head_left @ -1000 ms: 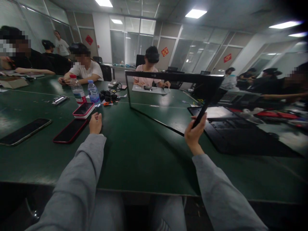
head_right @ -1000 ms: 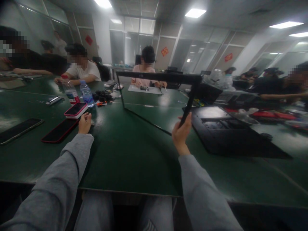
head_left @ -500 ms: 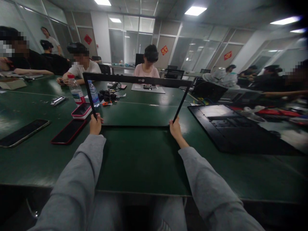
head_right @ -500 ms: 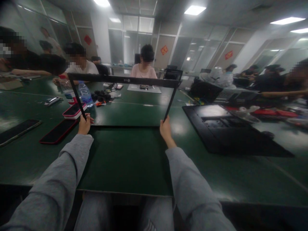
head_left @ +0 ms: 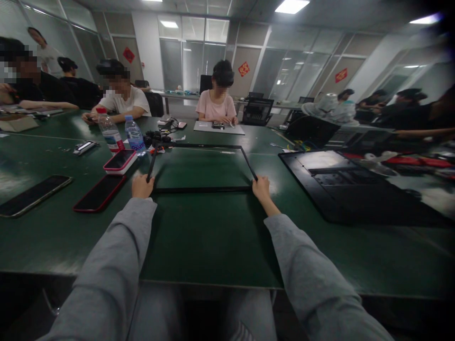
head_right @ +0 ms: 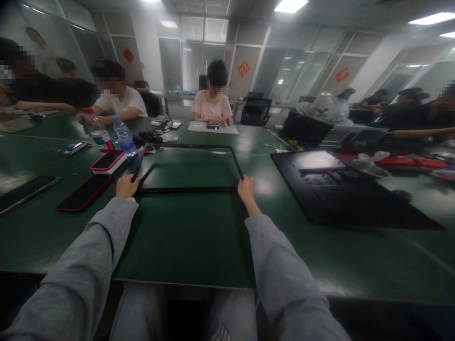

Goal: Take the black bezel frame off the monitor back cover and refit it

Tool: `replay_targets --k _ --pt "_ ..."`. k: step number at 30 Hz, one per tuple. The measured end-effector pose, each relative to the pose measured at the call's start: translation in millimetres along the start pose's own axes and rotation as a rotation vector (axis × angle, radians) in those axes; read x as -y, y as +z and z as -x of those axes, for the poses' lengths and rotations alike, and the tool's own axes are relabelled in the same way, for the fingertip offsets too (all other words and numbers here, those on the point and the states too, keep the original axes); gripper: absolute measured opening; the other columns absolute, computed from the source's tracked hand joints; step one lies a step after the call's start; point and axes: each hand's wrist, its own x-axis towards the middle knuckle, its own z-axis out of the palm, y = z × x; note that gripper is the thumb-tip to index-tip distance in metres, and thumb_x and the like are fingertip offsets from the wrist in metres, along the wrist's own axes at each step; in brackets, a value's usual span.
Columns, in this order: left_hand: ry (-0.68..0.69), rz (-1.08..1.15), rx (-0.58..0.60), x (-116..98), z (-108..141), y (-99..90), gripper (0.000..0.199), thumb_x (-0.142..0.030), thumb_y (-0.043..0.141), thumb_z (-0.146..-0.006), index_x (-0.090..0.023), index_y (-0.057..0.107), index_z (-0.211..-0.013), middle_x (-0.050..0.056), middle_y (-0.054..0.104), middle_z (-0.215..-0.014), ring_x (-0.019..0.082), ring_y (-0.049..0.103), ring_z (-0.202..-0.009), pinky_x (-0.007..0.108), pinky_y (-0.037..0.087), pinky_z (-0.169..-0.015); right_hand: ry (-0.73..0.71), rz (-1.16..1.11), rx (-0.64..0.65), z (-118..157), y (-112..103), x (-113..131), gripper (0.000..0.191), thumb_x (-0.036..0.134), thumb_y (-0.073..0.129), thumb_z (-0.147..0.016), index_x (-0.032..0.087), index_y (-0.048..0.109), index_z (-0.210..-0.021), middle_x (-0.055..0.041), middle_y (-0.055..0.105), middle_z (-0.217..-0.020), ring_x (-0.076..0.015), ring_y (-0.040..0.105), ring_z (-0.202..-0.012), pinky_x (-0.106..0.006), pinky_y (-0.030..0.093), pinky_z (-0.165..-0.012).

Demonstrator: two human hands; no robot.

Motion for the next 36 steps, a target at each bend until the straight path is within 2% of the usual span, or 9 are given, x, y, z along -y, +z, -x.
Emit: replay_targets --k 6,11,17,30,36 --pt "0.002 -0.181 0.081 -4.1 2.5 -8.2 0.043 -0.039 0.048 -0.093 -0.013 0.075 -0.115 0.020 0.069 -0.112 0.034 0.061 -0.111 0.045 0.045 -0.099 0.094 0.240 0.052 8.6 -7.1 10.1 0.046 0.024 0.043 -0.096 0.011 0.061 -0.136 -0.0217 0.056 -0.126 -0.0330 0.051 -0.120 -0.045 0.041 -0.101" --pt "-0.004 -0.222 0.110 -4.6 1.4 -8.2 0.044 -0.042 0.050 -0.093 -0.015 0.076 -0.115 0.020 0.069 -0.113 0.033 0.061 -0.109 0.042 0.046 -0.095 0.121 0.297 0.100 9.2 -11.6 14.1 0.043 0.023 0.044 -0.097 0.012 0.063 -0.135 -0.0208 0.057 -0.127 -0.0300 0.051 -0.118 -0.040 0.040 -0.100" --pt "0.001 -0.225 0.106 -3.2 1.6 -7.6 0.045 -0.044 0.051 -0.093 -0.015 0.076 -0.117 0.019 0.070 -0.111 0.032 0.062 -0.104 0.040 0.047 -0.090 0.118 0.310 0.118 8.1 -11.1 10.1 0.045 0.023 0.044 -0.096 0.011 0.063 -0.135 -0.0204 0.056 -0.127 -0.0301 0.051 -0.118 -0.040 0.040 -0.101" --pt "-0.022 -0.179 0.078 -0.9 1.5 -4.5 0.047 -0.045 0.054 -0.091 -0.017 0.074 -0.123 0.017 0.069 -0.115 0.031 0.063 -0.106 0.039 0.048 -0.091 0.088 0.296 0.113 5.8 -8.4 2.7 0.047 0.020 0.046 -0.093 0.010 0.064 -0.136 -0.0220 0.059 -0.127 -0.0312 0.054 -0.119 -0.040 0.041 -0.101" --pt "-0.009 -0.160 0.074 0.3 0.6 -3.5 0.045 -0.044 0.055 -0.090 -0.016 0.076 -0.118 0.015 0.070 -0.111 0.030 0.063 -0.105 0.038 0.048 -0.092 0.053 0.333 0.114 1.4 -4.6 -3.2 0.048 0.019 0.045 -0.092 0.007 0.064 -0.134 -0.0230 0.062 -0.126 -0.0302 0.054 -0.120 -0.039 0.039 -0.104"
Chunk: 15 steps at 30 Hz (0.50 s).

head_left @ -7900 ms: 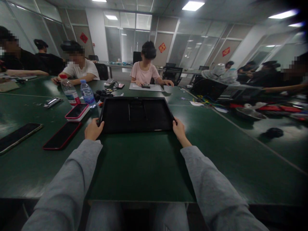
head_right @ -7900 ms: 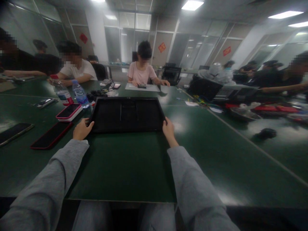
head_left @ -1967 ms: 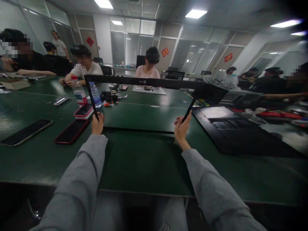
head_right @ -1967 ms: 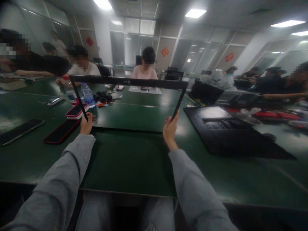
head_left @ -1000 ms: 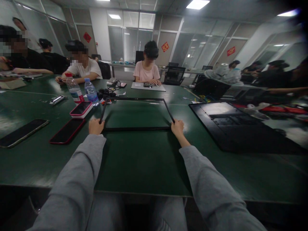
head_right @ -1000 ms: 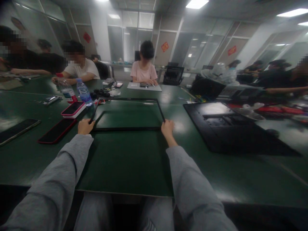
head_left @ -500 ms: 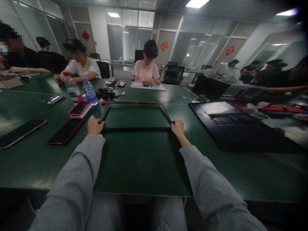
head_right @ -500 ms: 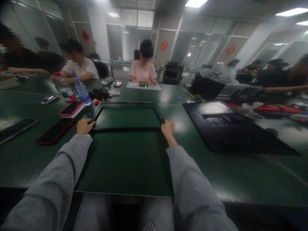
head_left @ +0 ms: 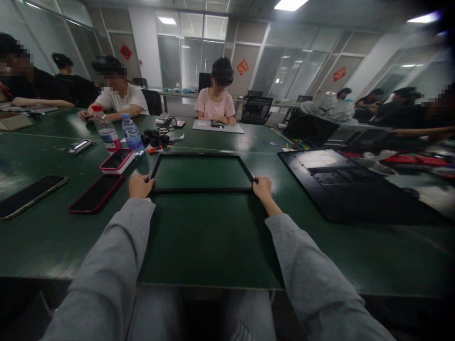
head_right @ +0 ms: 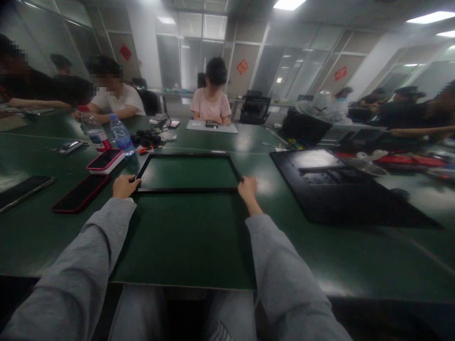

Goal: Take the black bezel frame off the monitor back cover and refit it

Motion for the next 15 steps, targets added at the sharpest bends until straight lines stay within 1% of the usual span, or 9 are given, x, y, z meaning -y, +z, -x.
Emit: replay_targets --k 5,8,15 --pt "-0.012 -0.006 0.004 -2.2 1.5 -2.2 0.046 -0.044 0.054 -0.091 -0.016 0.075 -0.120 0.015 0.070 -0.113 0.029 0.063 -0.106 0.037 0.048 -0.092 -0.025 -0.003 0.015 -3.4 0.6 -2.9 0.050 0.018 0.045 -0.090 0.008 0.065 -0.134 -0.0225 0.065 -0.125 -0.0298 0.056 -0.118 -0.039 0.039 -0.104" --pt "-0.015 -0.002 0.012 -2.7 1.9 -2.8 0.048 -0.045 0.053 -0.091 -0.016 0.073 -0.123 0.015 0.069 -0.116 0.028 0.063 -0.107 0.037 0.048 -0.093 -0.016 -0.017 0.005 -3.4 -0.1 -3.0 0.050 0.020 0.046 -0.088 0.009 0.066 -0.132 -0.0223 0.064 -0.124 -0.0295 0.057 -0.116 -0.039 0.041 -0.102" --pt "-0.019 0.004 0.012 0.4 -0.5 0.8 0.050 -0.046 0.053 -0.090 -0.017 0.073 -0.125 0.017 0.068 -0.120 0.031 0.062 -0.109 0.040 0.048 -0.095 -0.011 -0.043 -0.003 -0.1 -2.0 0.5 0.048 0.023 0.045 -0.090 0.007 0.066 -0.131 -0.0233 0.063 -0.122 -0.0300 0.055 -0.117 -0.042 0.041 -0.102"
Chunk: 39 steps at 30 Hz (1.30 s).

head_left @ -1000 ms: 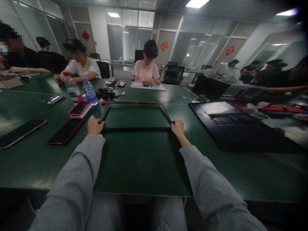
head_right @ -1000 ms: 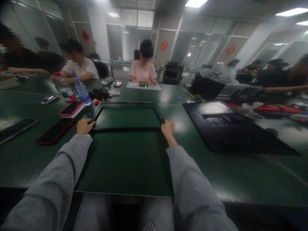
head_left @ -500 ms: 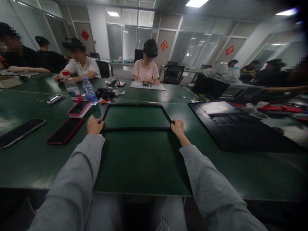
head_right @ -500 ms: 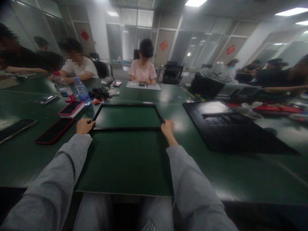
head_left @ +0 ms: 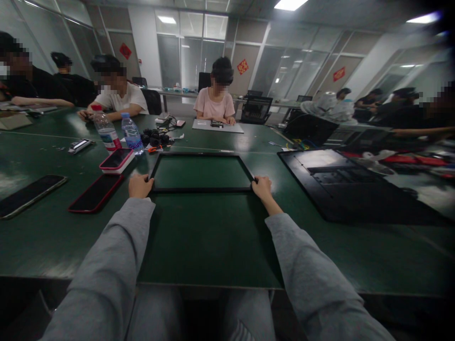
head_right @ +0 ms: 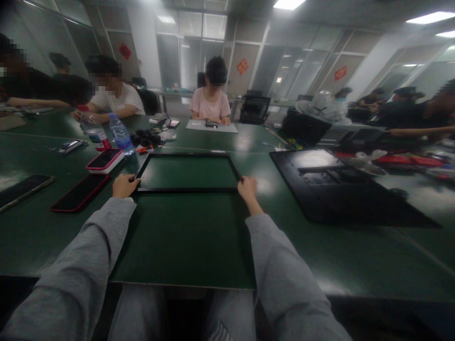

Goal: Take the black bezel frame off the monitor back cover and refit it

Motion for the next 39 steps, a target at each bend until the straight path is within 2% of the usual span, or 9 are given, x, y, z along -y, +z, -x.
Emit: replay_targets --k 9,15,23,29,32,37,39 --pt "0.001 0.014 -0.023 0.8 -0.8 1.9 0.049 -0.047 0.053 -0.089 -0.018 0.074 -0.122 0.016 0.068 -0.118 0.030 0.063 -0.107 0.039 0.049 -0.092 0.013 0.000 0.001 1.6 -0.4 0.6 0.048 0.025 0.045 -0.092 0.007 0.065 -0.132 -0.0226 0.061 -0.125 -0.0291 0.054 -0.119 -0.041 0.039 -0.104" --pt "0.015 0.011 -0.019 0.4 -1.0 1.2 0.043 -0.044 0.052 -0.089 -0.017 0.077 -0.112 0.016 0.069 -0.112 0.030 0.063 -0.104 0.038 0.049 -0.089 0.002 0.012 0.004 1.3 -1.9 2.0 0.046 0.024 0.046 -0.093 0.006 0.066 -0.130 -0.0221 0.063 -0.122 -0.0283 0.054 -0.117 -0.040 0.038 -0.106" --pt "0.026 0.039 -0.016 -0.3 -0.8 1.7 0.041 -0.041 0.050 -0.090 -0.017 0.074 -0.114 0.017 0.066 -0.119 0.030 0.061 -0.110 0.041 0.049 -0.091 0.012 -0.012 -0.001 4.0 -1.6 3.0 0.046 0.023 0.043 -0.093 0.007 0.065 -0.131 -0.0223 0.060 -0.125 -0.0291 0.052 -0.120 -0.040 0.039 -0.104" --pt "0.007 0.092 -0.034 -8.3 6.5 -6.1 0.043 -0.038 0.049 -0.092 -0.016 0.070 -0.122 0.019 0.060 -0.127 0.033 0.060 -0.113 0.044 0.050 -0.092 0.027 -0.066 -0.025 6.2 -2.3 6.7 0.045 0.019 0.043 -0.092 0.007 0.064 -0.130 -0.0234 0.059 -0.127 -0.0309 0.052 -0.122 -0.043 0.040 -0.104" --pt "0.003 0.149 -0.111 -17.2 12.5 -13.3 0.043 -0.037 0.050 -0.092 -0.016 0.066 -0.127 0.018 0.056 -0.130 0.033 0.061 -0.112 0.044 0.051 -0.092 0.020 -0.181 -0.083 6.5 -6.2 10.0 0.045 0.017 0.041 -0.092 0.006 0.061 -0.131 -0.0220 0.061 -0.127 -0.0285 0.053 -0.122 -0.042 0.039 -0.106" --pt "0.074 0.301 -0.401 -31.7 20.5 -26.9 0.047 -0.037 0.042 -0.098 -0.015 0.052 -0.138 0.019 0.051 -0.137 0.030 0.057 -0.123 0.041 0.047 -0.103 -0.073 -0.380 -0.380 13.5 -22.7 18.7 0.049 0.022 0.031 -0.098 0.012 0.045 -0.145 -0.0175 0.059 -0.133 -0.0238 0.054 -0.122 -0.040 0.041 -0.106" --pt "0.089 0.356 -0.449 -34.8 23.1 -30.7 0.049 -0.037 0.036 -0.101 -0.015 0.041 -0.144 0.018 0.054 -0.137 0.028 0.058 -0.123 0.040 0.045 -0.105 -0.092 -0.409 -0.420 17.3 -28.5 22.2 0.051 0.025 0.029 -0.100 0.014 0.037 -0.149 -0.0166 0.059 -0.132 -0.0230 0.056 -0.120 -0.040 0.043 -0.104"
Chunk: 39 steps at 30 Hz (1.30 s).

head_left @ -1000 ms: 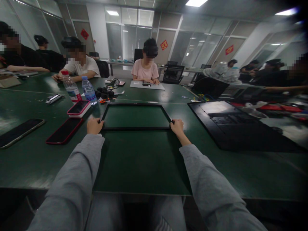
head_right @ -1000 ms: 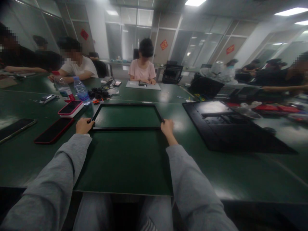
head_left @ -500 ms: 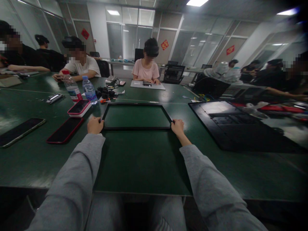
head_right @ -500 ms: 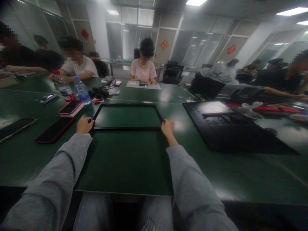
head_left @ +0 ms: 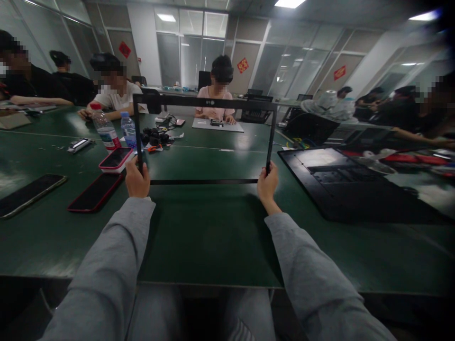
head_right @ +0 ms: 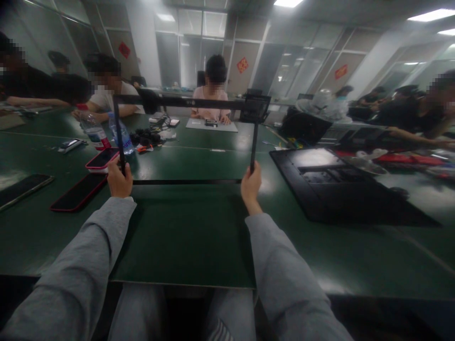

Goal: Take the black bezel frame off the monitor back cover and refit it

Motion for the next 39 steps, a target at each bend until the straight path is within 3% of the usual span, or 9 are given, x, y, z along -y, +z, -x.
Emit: replay_targets --k 6,27,35,39 --pt "-0.018 0.061 0.029 -0.8 1.9 -1.0 0.048 -0.035 0.029 -0.103 -0.017 0.025 -0.147 0.013 0.066 -0.125 0.023 0.069 -0.105 0.037 0.048 -0.099 0.028 -0.029 0.039 1.7 -1.6 3.6 0.042 0.030 0.030 -0.102 0.015 0.040 -0.140 -0.0138 0.065 -0.121 -0.0208 0.063 -0.108 -0.035 0.046 -0.096" --pt "-0.026 0.038 0.110 10.7 1.3 11.0 0.043 -0.033 0.038 -0.100 -0.018 0.027 -0.138 0.013 0.068 -0.125 0.022 0.071 -0.102 0.035 0.048 -0.094 0.086 -0.073 0.086 0.5 7.2 -10.3 0.032 0.026 0.036 -0.096 0.016 0.042 -0.126 -0.0139 0.068 -0.114 -0.0217 0.065 -0.100 -0.033 0.047 -0.089" --pt "0.006 0.105 0.079 26.2 -2.3 21.5 0.051 -0.038 0.045 -0.096 -0.019 0.030 -0.140 0.009 0.072 -0.114 0.025 0.071 -0.096 0.039 0.050 -0.091 0.072 -0.148 0.045 -2.3 18.2 -27.2 0.033 0.033 0.043 -0.094 0.018 0.044 -0.124 -0.0121 0.068 -0.105 -0.0232 0.065 -0.093 -0.039 0.049 -0.089" --pt "-0.004 0.081 0.134 26.8 -2.2 20.8 0.058 -0.034 0.046 -0.095 -0.018 0.027 -0.147 0.009 0.072 -0.113 0.027 0.070 -0.098 0.043 0.050 -0.093 0.057 -0.161 0.051 -1.5 18.6 -28.8 0.039 0.033 0.044 -0.093 0.018 0.043 -0.129 -0.0128 0.069 -0.104 -0.0244 0.064 -0.090 -0.041 0.050 -0.087"
